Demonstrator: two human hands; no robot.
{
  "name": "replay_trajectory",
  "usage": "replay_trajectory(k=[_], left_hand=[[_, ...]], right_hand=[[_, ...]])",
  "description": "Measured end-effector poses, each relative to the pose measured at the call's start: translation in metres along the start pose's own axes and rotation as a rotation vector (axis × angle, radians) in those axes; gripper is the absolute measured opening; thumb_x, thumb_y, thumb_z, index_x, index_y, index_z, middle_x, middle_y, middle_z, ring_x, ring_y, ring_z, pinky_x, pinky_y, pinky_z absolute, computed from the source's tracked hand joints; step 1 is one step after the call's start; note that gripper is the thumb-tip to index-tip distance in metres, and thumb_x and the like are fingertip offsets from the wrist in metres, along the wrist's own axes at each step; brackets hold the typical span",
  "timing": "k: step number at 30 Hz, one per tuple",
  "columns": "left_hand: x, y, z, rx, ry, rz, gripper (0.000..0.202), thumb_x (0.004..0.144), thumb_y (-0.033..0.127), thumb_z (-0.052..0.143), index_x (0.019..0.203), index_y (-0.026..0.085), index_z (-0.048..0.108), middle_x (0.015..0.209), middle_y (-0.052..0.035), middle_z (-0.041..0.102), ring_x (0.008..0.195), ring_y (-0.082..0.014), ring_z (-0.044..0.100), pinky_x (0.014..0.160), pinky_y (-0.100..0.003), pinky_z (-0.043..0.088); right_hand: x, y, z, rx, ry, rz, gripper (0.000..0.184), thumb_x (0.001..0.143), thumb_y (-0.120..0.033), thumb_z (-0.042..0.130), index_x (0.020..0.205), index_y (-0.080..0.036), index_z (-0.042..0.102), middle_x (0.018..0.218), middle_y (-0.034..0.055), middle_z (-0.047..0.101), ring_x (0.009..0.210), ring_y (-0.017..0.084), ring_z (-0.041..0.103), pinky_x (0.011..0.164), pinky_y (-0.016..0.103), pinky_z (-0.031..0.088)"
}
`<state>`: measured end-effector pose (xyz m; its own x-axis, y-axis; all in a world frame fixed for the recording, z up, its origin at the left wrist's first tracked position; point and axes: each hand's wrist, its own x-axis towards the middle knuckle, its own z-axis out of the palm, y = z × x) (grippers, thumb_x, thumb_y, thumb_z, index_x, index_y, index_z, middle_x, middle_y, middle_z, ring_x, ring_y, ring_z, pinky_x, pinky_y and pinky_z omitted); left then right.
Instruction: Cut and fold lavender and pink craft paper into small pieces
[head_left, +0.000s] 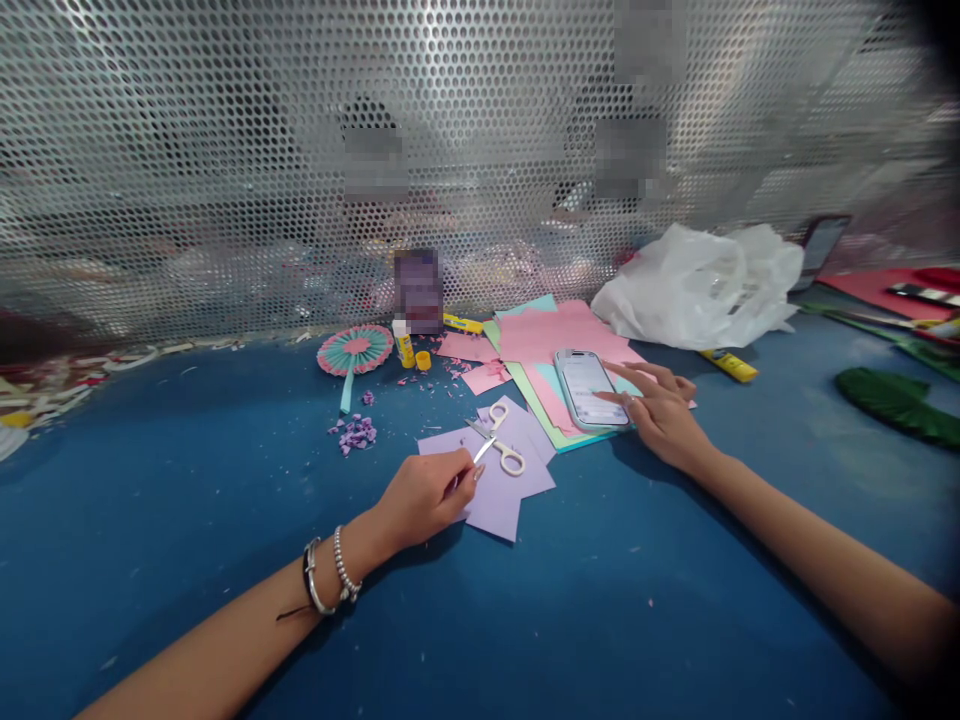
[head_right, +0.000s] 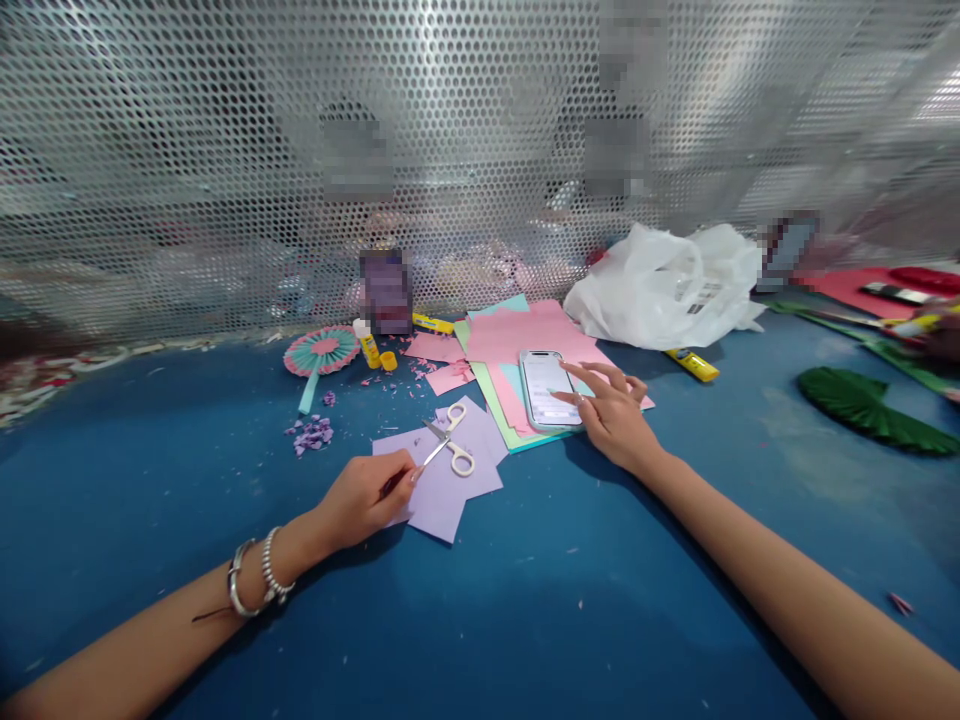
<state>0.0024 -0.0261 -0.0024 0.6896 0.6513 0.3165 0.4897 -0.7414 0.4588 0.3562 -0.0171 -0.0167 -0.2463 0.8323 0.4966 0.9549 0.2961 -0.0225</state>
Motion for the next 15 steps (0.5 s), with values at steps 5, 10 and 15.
replay_trajectory(k=[5, 10, 15], left_hand=[[-0.001, -0.001, 0.001, 0.000, 0.002, -0.002, 0.027, 0.092, 0.026, 0.036, 0.069, 0.017, 0.045, 0.055, 0.0049, 0.043, 0.048, -0.0077, 0.037, 0.049, -0.022, 0.028], [0.000, -0.001, 0.002, 0.001, 0.002, -0.009, 0.027, 0.092, 0.027, 0.035, 0.069, 0.017, 0.045, 0.056, 0.0049, 0.044, 0.049, -0.0078, 0.038, 0.050, -0.022, 0.028], [0.000, 0.000, 0.000, -0.005, -0.008, -0.021, 0.027, 0.092, 0.027, 0.035, 0.069, 0.016, 0.045, 0.055, 0.0048, 0.043, 0.049, -0.0078, 0.038, 0.050, -0.022, 0.028]], right_hand=[[0.001, -0.004, -0.003, -0.001, -0.003, 0.006, 0.043, 0.094, -0.030, 0.022, 0.112, -0.038, 0.060, 0.136, -0.0058, 0.043, 0.119, 0.026, 0.039, 0.089, 0.049, 0.028], [0.007, -0.013, -0.004, 0.043, -0.053, 0.020, 0.042, 0.094, -0.035, 0.020, 0.121, -0.038, 0.052, 0.144, -0.0069, 0.030, 0.125, 0.026, 0.032, 0.093, 0.048, 0.026], [0.008, -0.015, -0.002, 0.068, -0.112, 0.020, 0.041, 0.095, -0.037, 0.020, 0.121, -0.038, 0.052, 0.147, -0.0080, 0.024, 0.127, 0.025, 0.028, 0.095, 0.048, 0.026]])
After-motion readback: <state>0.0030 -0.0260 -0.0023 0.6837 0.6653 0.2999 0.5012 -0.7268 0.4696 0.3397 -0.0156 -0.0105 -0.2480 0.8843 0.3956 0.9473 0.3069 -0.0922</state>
